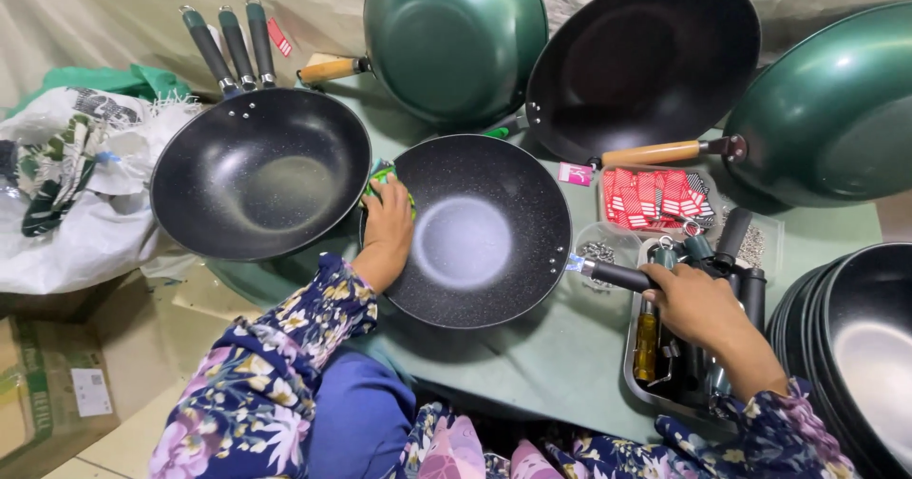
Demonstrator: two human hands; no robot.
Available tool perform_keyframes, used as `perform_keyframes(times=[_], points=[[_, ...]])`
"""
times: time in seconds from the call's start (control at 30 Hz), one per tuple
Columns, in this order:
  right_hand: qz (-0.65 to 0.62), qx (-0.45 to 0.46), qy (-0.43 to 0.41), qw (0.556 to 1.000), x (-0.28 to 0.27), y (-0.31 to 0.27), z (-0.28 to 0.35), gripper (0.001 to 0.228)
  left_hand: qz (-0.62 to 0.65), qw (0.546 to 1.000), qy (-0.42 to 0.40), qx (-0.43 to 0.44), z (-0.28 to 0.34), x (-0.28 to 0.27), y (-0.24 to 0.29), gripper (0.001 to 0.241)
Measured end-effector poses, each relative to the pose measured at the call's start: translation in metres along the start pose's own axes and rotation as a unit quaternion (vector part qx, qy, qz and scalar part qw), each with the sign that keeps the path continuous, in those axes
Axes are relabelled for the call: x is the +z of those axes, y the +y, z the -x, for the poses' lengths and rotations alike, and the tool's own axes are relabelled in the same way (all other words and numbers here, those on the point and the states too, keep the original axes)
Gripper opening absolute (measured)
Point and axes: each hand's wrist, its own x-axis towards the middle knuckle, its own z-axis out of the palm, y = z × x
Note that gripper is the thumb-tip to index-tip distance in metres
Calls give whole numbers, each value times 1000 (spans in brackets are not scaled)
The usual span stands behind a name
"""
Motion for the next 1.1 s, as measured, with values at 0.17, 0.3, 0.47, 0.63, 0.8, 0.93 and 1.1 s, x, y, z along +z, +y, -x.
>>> perform_keyframes(times=[0.17, 0.3, 0.47, 0.63, 0.8, 0.93, 1.1], points=[[-7, 1, 0, 1000, -4, -2, 4, 47, 70, 984, -132, 102, 27, -26, -6, 35], [-11, -9, -1, 1000, 0, 2, 1, 48, 269, 903, -243, 231, 46, -6, 38, 30], [-1, -8, -2, 1000, -3, -1, 3, 48, 411, 837, -209, 294, 38, -68, 69, 53], [8, -7, 12, 1000, -5, -4, 9, 48, 512, 787, -179, 294, 7, -126, 74, 76], [-14, -19, 27, 999, -7, -6, 12, 48, 404, 894, -79, 175, -37, -109, 84, 66], [-12, -7, 17, 1000, -19, -11, 16, 47, 433, 878, -172, 108, -58, -112, 50, 69], [2, -14, 55, 998, -18, -9, 15, 49, 362, 894, -243, 104, -47, -72, 33, 66]])
